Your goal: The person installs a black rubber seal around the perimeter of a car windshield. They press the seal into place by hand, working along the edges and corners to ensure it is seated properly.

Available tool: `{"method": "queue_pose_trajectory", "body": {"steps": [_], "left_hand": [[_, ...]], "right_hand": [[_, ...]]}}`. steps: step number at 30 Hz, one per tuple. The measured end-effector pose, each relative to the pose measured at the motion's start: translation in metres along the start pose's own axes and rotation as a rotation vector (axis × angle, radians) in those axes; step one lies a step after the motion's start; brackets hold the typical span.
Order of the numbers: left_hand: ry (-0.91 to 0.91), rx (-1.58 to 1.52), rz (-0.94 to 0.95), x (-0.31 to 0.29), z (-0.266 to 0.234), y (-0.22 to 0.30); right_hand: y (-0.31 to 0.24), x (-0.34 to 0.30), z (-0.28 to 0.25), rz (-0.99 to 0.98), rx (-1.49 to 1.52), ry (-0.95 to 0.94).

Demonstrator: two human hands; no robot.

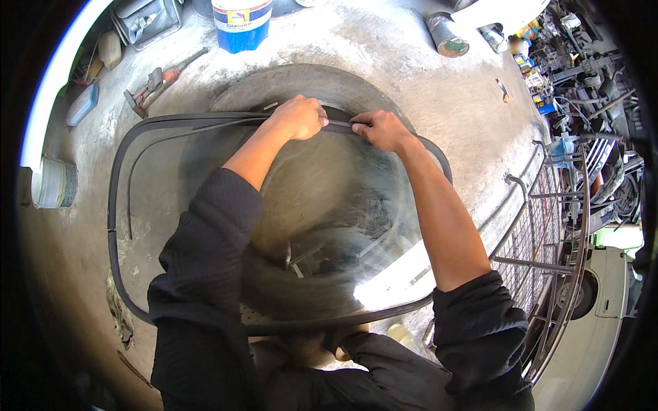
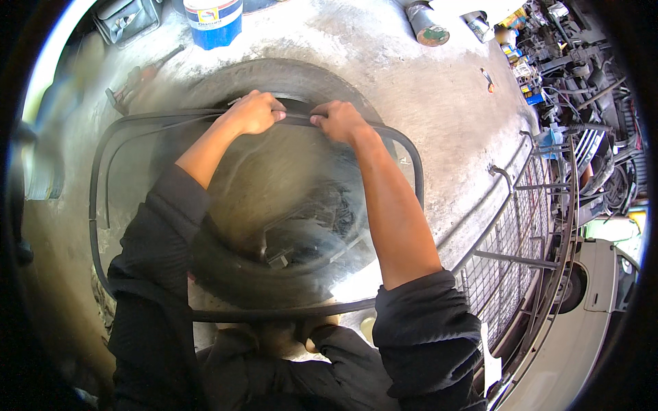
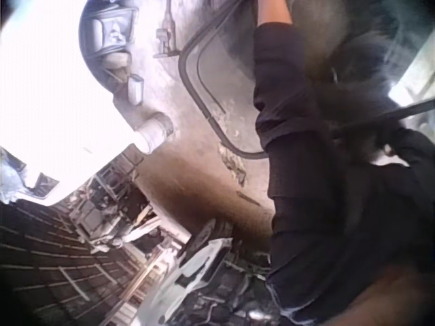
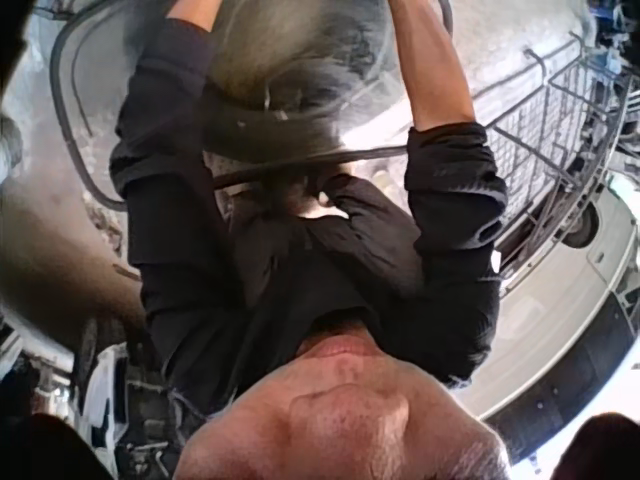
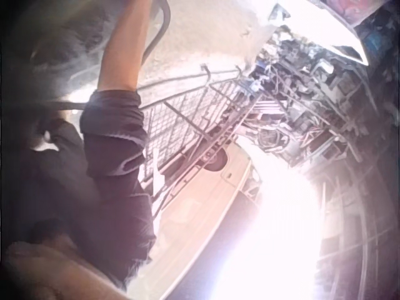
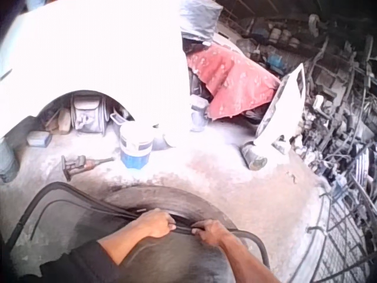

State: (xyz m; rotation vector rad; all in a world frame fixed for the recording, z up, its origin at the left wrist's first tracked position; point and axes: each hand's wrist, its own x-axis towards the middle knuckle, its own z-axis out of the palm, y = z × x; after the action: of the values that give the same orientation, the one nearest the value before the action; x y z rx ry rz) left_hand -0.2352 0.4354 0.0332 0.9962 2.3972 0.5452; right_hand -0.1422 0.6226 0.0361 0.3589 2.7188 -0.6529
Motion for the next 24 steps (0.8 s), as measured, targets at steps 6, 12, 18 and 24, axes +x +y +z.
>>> {"method": "queue_pose_trajectory", "body": {"steps": [6,12,18,24], "left_hand": [[-0.027,0.117,0.117,0.022,-0.007,-0.011],[0.053,-0.098,0.043,0.008,0.001,-0.004],[0.502,-0.016,0.315,-0.006,0.044,-0.023],[0.564,0.019,0.378,-0.01,0.042,-0.023]], "right_hand": [[0.004,0.017,0.004,0.075,0.21,-0.035],[0.007,0.014,0.004,0.149,0.322,-0.043],[0.013,0.012,0.016,0.153,0.304,0.046],[0.02,0.02,0.017,0.141,0.358,-0.054]]}}
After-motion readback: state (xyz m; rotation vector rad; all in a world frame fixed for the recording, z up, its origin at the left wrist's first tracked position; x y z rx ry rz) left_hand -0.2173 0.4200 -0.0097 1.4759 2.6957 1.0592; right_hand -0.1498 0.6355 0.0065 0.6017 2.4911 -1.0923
